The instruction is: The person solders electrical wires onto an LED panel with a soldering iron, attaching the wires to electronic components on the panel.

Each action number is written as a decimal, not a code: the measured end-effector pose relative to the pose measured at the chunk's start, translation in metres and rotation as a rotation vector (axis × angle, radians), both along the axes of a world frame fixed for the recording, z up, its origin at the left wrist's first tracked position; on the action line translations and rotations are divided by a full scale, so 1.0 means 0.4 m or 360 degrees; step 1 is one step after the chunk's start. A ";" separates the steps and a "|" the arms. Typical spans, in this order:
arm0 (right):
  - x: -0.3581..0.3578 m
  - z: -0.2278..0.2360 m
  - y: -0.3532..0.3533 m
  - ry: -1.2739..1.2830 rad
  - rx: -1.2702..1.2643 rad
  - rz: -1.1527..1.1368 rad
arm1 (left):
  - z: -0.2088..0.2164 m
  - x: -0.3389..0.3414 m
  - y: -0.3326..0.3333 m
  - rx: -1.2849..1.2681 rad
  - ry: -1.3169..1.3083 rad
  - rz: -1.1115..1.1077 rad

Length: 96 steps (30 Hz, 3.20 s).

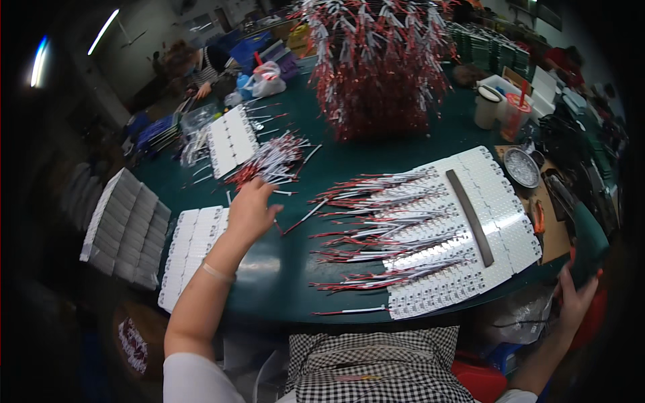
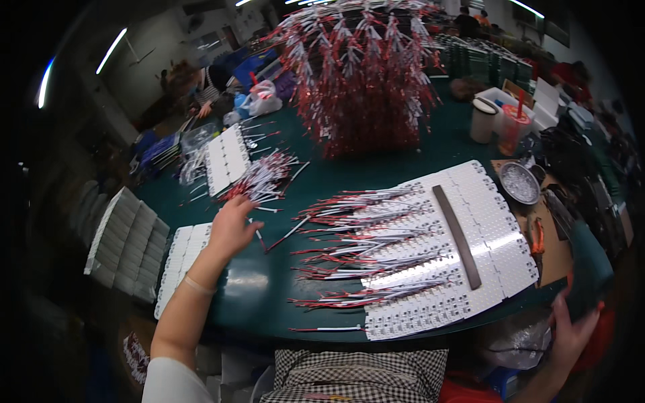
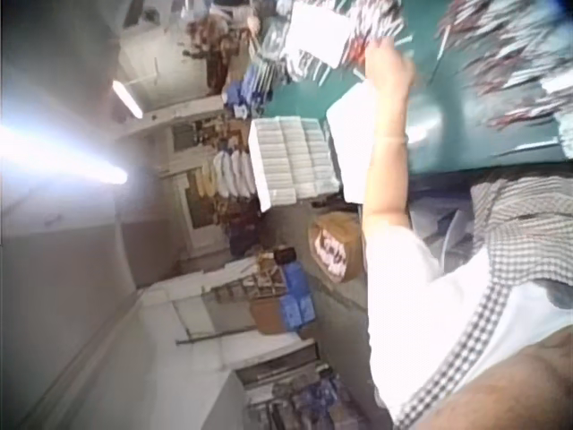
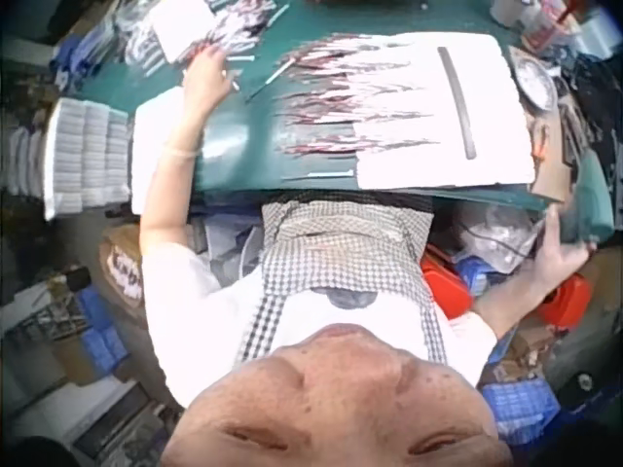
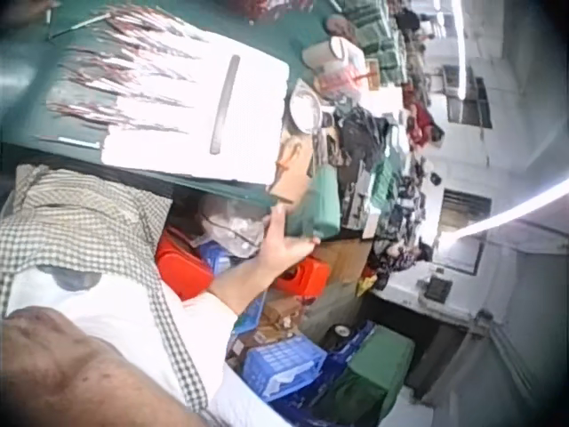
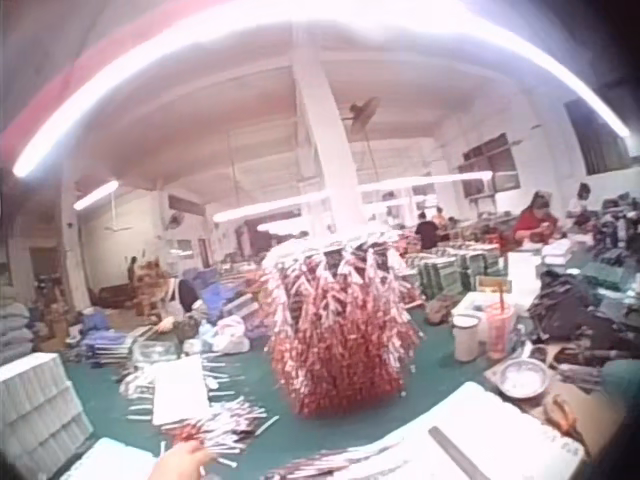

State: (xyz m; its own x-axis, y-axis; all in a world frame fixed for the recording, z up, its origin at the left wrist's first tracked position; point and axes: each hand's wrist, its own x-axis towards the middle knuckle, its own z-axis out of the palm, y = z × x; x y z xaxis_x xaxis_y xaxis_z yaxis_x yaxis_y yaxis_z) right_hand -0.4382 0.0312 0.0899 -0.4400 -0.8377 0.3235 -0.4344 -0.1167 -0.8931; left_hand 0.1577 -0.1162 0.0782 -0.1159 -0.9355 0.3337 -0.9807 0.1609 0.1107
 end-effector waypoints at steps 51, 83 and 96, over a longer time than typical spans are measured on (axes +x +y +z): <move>0.227 -0.219 0.099 -0.0621 0.0175 0.0523 | -0.134 0.110 0.028 0.0501 0.0106 0.0894; 0.292 -0.169 0.155 -0.0777 0.0160 0.0484 | -0.113 -0.090 0.049 -0.0197 0.2423 -0.0188; 0.265 -0.183 0.258 -0.0649 0.0252 0.0958 | -0.094 -0.353 0.299 0.0323 0.0701 -0.0992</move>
State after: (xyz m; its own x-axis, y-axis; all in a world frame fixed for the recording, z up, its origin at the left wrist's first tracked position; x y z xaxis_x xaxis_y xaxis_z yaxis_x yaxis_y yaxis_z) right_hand -0.3320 0.1342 0.0167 0.0503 -0.9948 0.0880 0.0338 -0.0863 -0.9957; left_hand 0.0164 0.0034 0.0407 -0.5358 -0.7890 0.3005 -0.5755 0.6017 0.5538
